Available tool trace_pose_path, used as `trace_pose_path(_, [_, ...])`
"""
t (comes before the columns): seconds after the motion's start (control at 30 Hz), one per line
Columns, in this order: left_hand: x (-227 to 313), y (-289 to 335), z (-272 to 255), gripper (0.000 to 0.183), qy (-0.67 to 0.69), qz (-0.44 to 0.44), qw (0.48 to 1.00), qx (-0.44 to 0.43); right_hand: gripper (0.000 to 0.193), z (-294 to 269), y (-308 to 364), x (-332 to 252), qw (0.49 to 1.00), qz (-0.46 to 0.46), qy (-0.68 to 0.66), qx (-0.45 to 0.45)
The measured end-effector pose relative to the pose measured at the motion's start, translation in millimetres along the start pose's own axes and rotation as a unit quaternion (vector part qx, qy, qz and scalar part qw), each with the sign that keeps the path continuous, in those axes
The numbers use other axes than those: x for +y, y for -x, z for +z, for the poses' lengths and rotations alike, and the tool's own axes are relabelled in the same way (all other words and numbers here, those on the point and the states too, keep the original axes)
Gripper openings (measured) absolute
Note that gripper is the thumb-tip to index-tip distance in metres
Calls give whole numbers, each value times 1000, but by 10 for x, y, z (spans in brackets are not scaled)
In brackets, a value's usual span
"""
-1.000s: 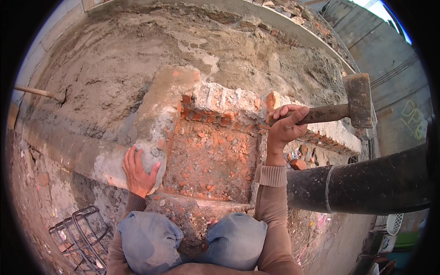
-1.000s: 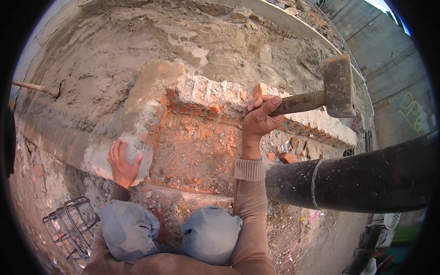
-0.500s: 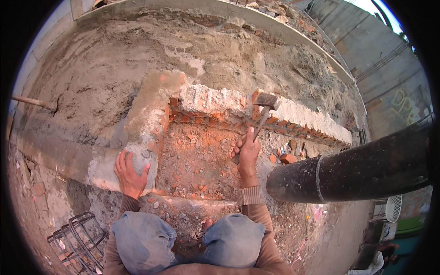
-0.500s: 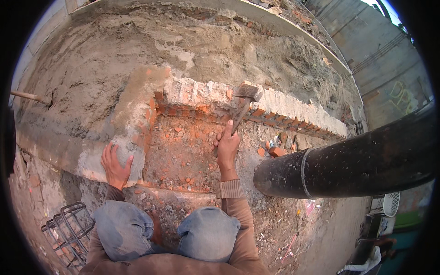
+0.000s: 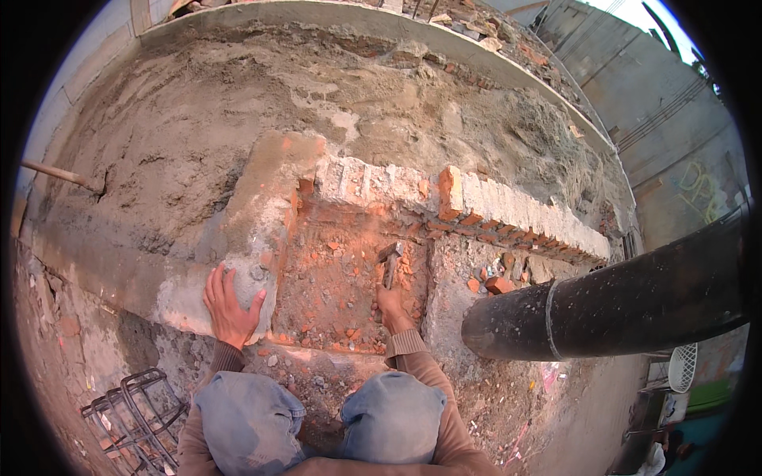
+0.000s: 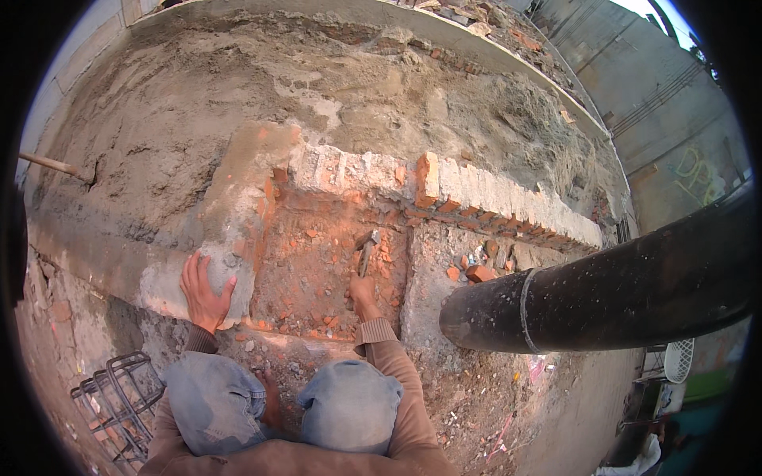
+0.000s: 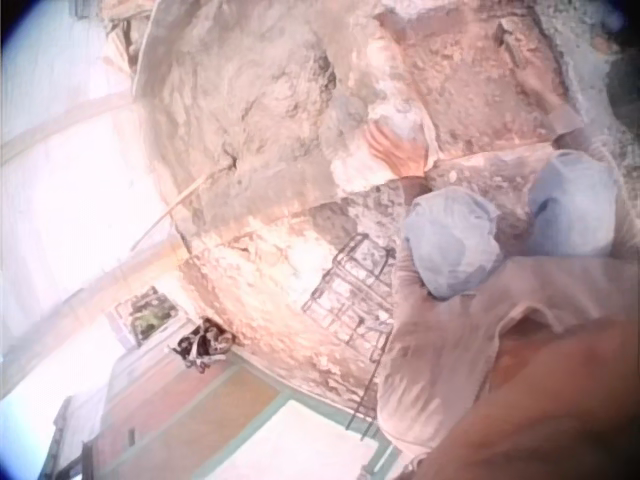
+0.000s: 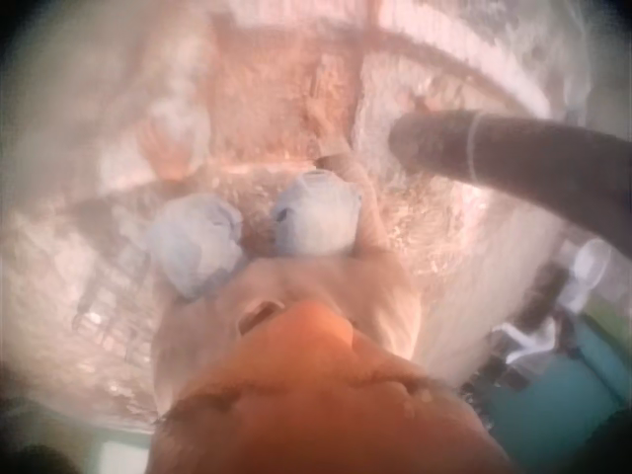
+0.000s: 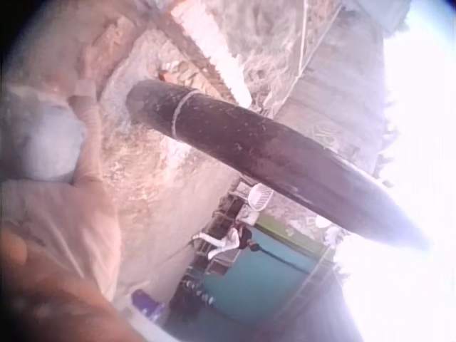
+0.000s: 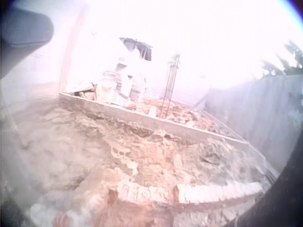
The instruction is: The person uses a hammer to chip away at bricks and mortar within a recessed area on a construction site and then places a steel rebar cage into the prepared space.
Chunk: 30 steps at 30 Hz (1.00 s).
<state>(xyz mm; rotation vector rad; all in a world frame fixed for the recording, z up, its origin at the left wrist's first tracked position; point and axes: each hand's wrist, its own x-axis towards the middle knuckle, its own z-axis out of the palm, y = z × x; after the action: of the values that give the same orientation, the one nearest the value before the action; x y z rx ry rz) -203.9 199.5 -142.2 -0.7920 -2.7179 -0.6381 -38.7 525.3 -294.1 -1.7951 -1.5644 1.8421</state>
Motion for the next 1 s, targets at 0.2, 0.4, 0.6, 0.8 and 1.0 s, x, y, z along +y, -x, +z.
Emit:
trace_pose_path(0.2, [-81,-20,-53,71,-8,-19,1000,8,51,-535,811,-1457,858,-440,217,153])
trace_pose_path(0.4, [-119,-25,-131,72,-3,-25,1000,14,38,-431,1279,-2705,701,-705,-80,-72])
trace_pose_path(0.6, [-12,-90,-8,73,23,-25,999,34,51,-1279,-271,-886,754,-263,591,112])
trace_pose_path(0.8, [52,-86,-116,74,2,-32,999,16,58,-1017,464,-853,836,-248,488,36])
trace_pose_path(1.0, [-87,-77,-95,75,1,-29,999,14,43,-530,1610,-2612,774,-633,23,-4])
